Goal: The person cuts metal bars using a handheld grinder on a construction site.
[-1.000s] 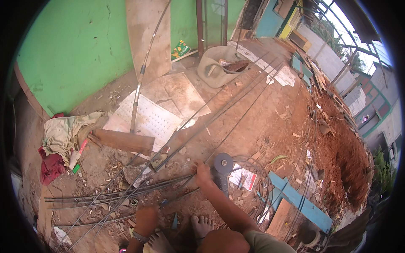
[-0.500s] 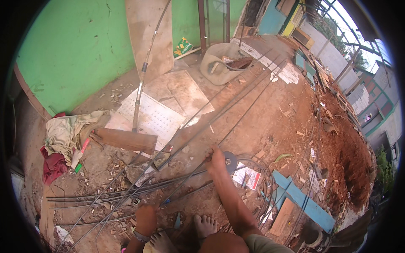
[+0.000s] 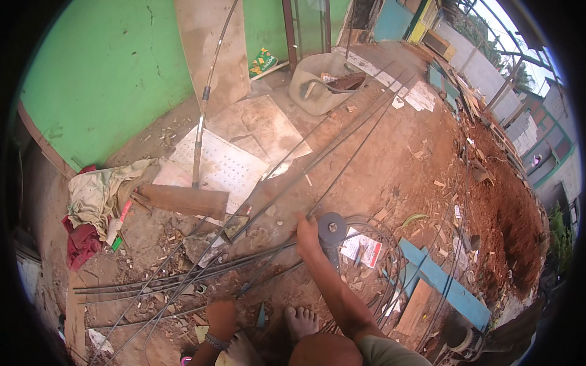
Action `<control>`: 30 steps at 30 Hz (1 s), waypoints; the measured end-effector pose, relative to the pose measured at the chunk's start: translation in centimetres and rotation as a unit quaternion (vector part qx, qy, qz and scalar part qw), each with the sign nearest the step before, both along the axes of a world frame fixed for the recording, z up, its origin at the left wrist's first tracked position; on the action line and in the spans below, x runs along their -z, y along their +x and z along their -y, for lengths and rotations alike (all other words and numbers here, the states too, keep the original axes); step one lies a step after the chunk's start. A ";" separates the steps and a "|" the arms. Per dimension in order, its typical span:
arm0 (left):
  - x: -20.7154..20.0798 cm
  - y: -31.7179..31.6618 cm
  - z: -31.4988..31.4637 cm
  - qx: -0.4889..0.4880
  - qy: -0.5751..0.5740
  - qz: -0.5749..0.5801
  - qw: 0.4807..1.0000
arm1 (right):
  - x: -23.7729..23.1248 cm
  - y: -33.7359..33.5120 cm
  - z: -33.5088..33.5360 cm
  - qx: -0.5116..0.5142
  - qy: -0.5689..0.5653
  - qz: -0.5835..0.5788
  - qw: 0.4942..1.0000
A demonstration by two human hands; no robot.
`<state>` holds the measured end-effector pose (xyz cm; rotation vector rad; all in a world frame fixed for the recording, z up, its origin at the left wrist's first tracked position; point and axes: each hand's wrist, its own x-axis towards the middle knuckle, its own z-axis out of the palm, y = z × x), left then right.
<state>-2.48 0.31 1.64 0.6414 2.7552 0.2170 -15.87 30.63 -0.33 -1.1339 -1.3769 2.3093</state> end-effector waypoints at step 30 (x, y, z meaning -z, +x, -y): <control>0.5 0.0 -0.2 0.019 -0.061 -0.056 0.996 | 0.8 0.3 1.1 0.011 0.047 0.007 0.999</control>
